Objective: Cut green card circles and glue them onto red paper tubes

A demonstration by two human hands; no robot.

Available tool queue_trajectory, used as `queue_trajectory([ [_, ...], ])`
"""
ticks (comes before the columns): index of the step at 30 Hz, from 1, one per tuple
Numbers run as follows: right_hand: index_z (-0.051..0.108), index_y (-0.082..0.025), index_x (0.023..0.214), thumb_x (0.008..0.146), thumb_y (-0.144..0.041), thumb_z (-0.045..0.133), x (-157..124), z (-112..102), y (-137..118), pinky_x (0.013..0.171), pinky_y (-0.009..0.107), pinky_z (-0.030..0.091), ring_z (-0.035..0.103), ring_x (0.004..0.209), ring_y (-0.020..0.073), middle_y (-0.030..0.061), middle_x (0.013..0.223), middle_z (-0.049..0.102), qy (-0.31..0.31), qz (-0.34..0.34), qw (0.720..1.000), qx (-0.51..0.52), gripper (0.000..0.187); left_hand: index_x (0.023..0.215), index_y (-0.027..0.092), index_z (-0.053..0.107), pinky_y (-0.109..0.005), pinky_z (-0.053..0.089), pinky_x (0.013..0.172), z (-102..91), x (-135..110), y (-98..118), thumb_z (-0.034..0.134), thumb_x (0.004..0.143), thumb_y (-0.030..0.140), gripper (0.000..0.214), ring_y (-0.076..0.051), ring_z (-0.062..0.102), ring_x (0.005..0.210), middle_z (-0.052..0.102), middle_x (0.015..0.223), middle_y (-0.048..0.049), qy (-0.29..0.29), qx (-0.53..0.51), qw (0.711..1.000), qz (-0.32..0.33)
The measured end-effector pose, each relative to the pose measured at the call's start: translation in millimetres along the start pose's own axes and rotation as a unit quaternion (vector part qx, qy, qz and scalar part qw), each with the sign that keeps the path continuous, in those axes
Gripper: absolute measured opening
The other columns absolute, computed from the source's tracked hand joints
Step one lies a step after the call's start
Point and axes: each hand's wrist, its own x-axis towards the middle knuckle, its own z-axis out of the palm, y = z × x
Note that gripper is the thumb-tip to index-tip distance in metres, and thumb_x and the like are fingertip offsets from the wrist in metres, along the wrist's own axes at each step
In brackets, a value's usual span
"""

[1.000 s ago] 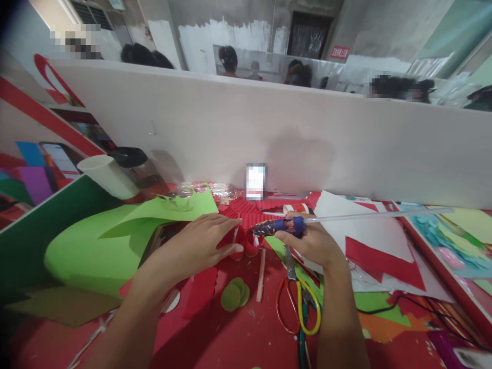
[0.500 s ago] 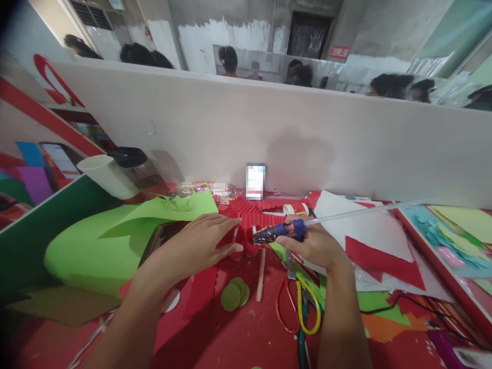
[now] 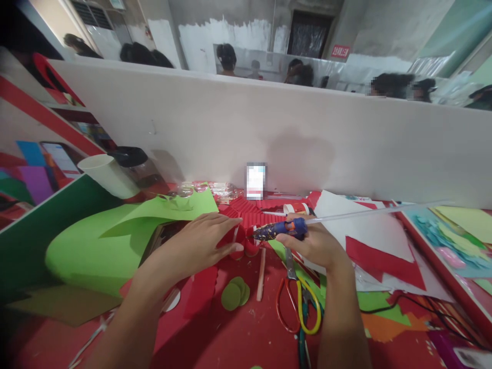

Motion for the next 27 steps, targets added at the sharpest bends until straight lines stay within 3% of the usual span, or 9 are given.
queue_trajectory([
  [3,0.075,-0.024,0.094,0.082,-0.054,0.069,-4,0,3,0.093,0.046,0.052,0.068,0.107,0.033,0.0079,0.108,0.075,0.014,0.03,0.999,0.008,0.032,0.117,0.02,0.063,-0.049,0.047,0.098,-0.5,0,1,0.059,0.097,0.043,0.031,-0.033,0.065,0.112,0.072,0.115,-0.0113,-0.002,0.004,1.0,0.001],
  [6,0.074,-0.023,0.105,0.082,-0.056,0.068,-7,-2,5,0.091,0.047,0.054,0.069,0.107,0.0342,0.0096,0.11,0.076,0.004,0.053,0.998,0.021,0.041,0.118,0.019,0.063,-0.049,0.047,0.099,-1.2,1,1,0.059,0.097,0.042,0.031,-0.032,0.065,0.111,0.072,0.115,-0.011,-0.004,0.005,1.0,0.0],
  [12,0.075,-0.024,0.095,0.082,-0.054,0.068,-8,-7,0,0.085,0.043,0.056,0.07,0.101,0.0324,0.0081,0.105,0.076,-0.013,0.042,0.999,0.021,0.032,0.118,0.02,0.063,-0.048,0.047,0.098,-1.3,1,1,0.059,0.097,0.043,0.031,-0.032,0.065,0.111,0.072,0.114,-0.0106,-0.004,0.002,1.0,0.001],
  [27,0.076,-0.024,0.087,0.083,-0.053,0.066,-8,-13,-5,0.084,0.039,0.056,0.07,0.098,0.0307,0.0069,0.099,0.077,-0.028,0.035,0.999,0.02,0.032,0.118,0.019,0.063,-0.049,0.048,0.098,-1.7,0,2,0.059,0.097,0.043,0.032,-0.032,0.066,0.112,0.072,0.115,-0.0105,-0.006,0.006,1.0,0.0],
])
